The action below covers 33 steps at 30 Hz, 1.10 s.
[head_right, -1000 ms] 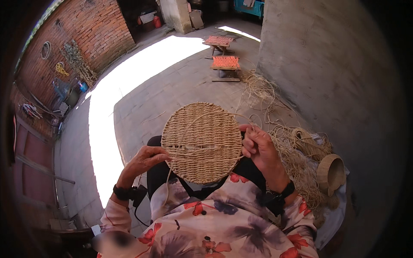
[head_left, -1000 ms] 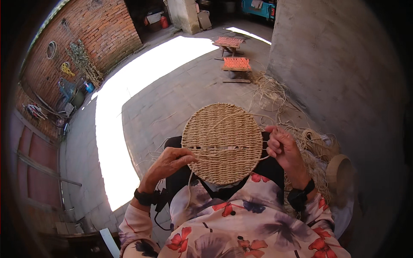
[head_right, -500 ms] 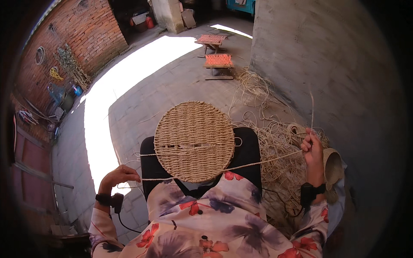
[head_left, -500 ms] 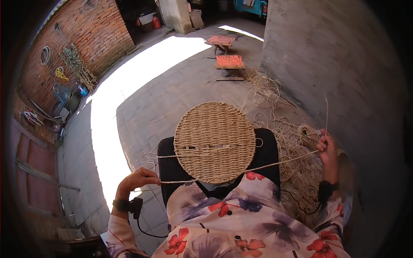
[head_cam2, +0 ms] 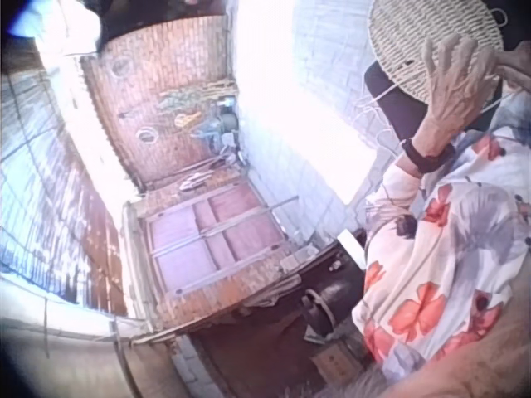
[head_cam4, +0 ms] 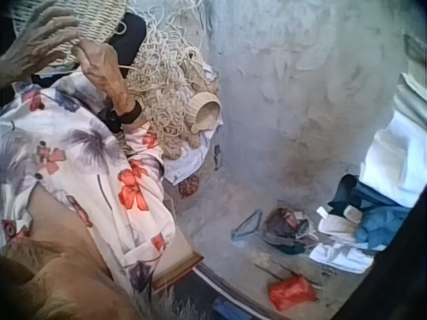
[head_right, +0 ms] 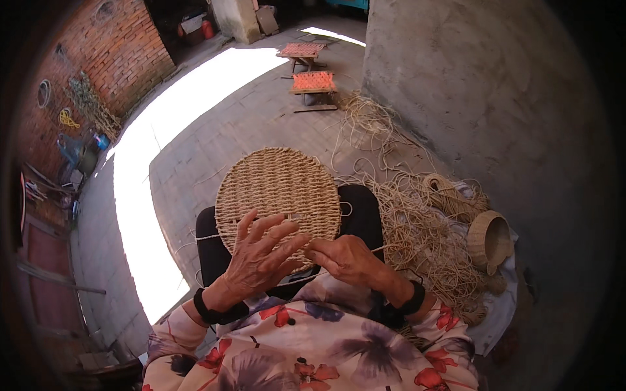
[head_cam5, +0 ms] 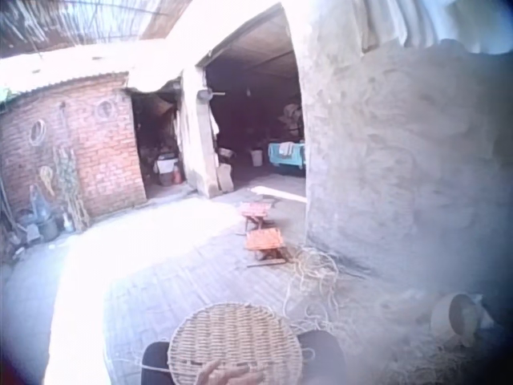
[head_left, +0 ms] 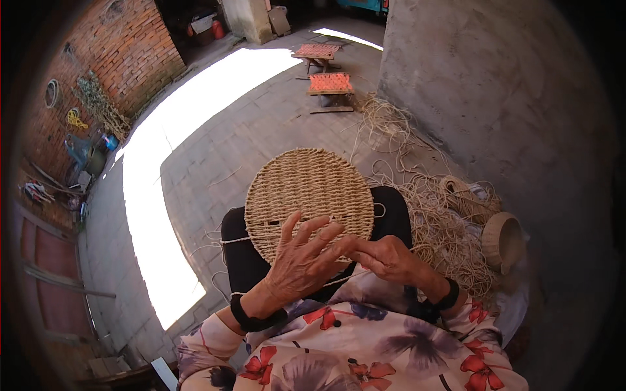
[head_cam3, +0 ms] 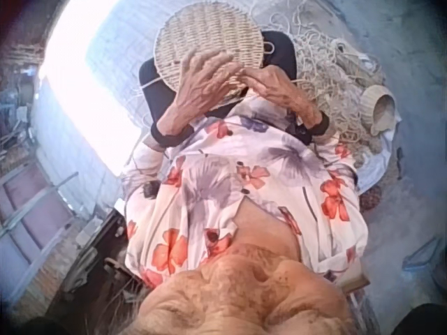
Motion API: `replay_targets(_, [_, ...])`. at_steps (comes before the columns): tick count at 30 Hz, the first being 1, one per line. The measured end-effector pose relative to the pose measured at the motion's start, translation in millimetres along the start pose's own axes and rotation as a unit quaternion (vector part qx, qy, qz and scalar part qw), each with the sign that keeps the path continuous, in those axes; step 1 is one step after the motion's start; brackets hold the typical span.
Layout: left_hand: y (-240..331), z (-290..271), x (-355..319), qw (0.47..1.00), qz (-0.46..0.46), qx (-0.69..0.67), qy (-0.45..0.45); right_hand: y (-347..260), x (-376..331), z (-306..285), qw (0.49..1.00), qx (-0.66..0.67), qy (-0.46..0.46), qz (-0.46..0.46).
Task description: The person is weaving a flat circular basket base using dried plant fibers or straw.
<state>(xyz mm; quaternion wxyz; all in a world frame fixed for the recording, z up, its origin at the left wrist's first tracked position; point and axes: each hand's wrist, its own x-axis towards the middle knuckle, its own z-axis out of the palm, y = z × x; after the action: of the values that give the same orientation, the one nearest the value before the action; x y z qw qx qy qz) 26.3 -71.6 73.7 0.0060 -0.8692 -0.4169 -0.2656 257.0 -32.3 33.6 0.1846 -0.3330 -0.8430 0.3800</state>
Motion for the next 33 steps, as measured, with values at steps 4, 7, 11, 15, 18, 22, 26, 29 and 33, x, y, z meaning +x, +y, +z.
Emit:
replay_targets(4, [-15.9,24.2,-33.8,0.95,-0.139,-0.23,-0.158,15.0,-10.8,-4.0,0.999,0.046,-0.012,-0.004])
replay_targets(7, [-25.8,30.4,-44.9,0.948,-0.127,-0.266,-0.121,27.3,-17.2,-11.9,0.998,0.038,-0.048,0.031])
replay_targets(11, [-16.7,36.5,-30.5,0.965,-0.119,-0.184,-0.141,10.5,-0.6,8.6,0.999,-0.033,0.025,-0.024])
replay_targets(15, [-20.4,39.8,-24.7,0.956,-0.14,-0.242,-0.089,-0.4,15.2,25.9,0.992,0.095,0.072,-0.047])
replay_targets(18, [-27.1,36.7,-24.0,0.929,-0.193,-0.298,-0.105,-1.5,15.7,17.0,0.987,0.112,0.062,0.096])
replay_targets(22, [-29.3,42.3,-24.7,0.942,-0.154,-0.287,-0.078,2.5,21.4,29.1,0.986,0.135,0.097,-0.002])
replay_targets(26, [-61.1,37.1,-18.4,0.975,-0.174,-0.138,0.022,8.0,33.1,22.7,0.969,0.122,0.203,0.072])
replay_targets(29, [-64.7,48.1,-26.2,0.984,-0.166,-0.059,0.0,18.8,47.2,26.2,0.968,0.061,0.231,0.079])
replay_targets(33, [-64.3,54.3,-26.5,0.991,-0.126,-0.051,-0.003,27.1,61.7,37.3,0.969,-0.065,0.239,-0.011])
